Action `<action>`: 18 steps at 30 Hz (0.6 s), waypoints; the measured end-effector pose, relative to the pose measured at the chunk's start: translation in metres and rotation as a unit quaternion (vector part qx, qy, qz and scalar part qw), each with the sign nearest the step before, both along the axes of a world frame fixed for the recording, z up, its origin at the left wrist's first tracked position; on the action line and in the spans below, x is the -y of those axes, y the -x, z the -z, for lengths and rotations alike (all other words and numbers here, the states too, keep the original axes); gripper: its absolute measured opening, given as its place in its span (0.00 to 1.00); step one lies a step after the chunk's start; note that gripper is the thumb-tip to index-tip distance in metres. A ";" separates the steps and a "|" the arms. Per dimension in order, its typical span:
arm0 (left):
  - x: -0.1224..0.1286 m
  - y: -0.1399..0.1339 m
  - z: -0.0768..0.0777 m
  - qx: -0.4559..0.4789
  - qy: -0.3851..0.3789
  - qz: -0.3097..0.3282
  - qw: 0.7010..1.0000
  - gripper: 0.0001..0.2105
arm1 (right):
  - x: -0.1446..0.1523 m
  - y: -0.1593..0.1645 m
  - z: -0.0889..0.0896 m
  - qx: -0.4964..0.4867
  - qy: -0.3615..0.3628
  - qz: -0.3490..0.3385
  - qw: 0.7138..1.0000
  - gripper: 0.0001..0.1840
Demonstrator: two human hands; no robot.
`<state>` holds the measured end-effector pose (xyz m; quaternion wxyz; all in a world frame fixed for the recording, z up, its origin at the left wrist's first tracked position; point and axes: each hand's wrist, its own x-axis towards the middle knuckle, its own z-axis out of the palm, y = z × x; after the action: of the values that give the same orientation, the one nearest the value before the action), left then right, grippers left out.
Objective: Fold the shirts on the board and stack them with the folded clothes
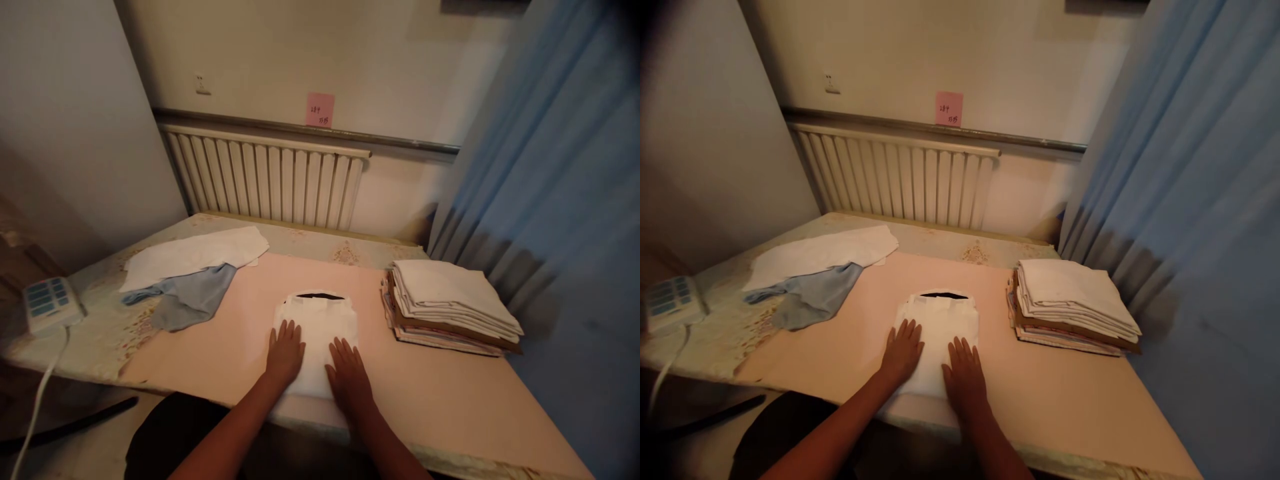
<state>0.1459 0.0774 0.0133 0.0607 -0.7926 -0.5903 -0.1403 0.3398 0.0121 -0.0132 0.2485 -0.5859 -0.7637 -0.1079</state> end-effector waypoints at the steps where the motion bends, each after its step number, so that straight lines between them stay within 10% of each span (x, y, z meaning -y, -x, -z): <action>1: 0.003 -0.006 -0.003 0.002 -0.011 0.007 1.000 0.21 | 0.000 0.000 0.000 0.000 0.001 0.001 1.000 0.23; 8: 0.032 -0.047 0.003 0.033 -0.044 0.114 0.992 0.20 | -0.001 -0.002 0.001 0.004 0.006 -0.001 1.000 0.23; 18: 0.027 -0.010 0.013 0.023 -0.038 0.107 0.993 0.23 | -0.001 -0.002 0.003 -0.004 -0.005 -0.002 1.000 0.22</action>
<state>0.1560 0.0504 0.0001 0.0618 -0.8448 -0.4975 -0.1869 0.3414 0.0130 -0.0164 0.2550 -0.5837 -0.7631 -0.1088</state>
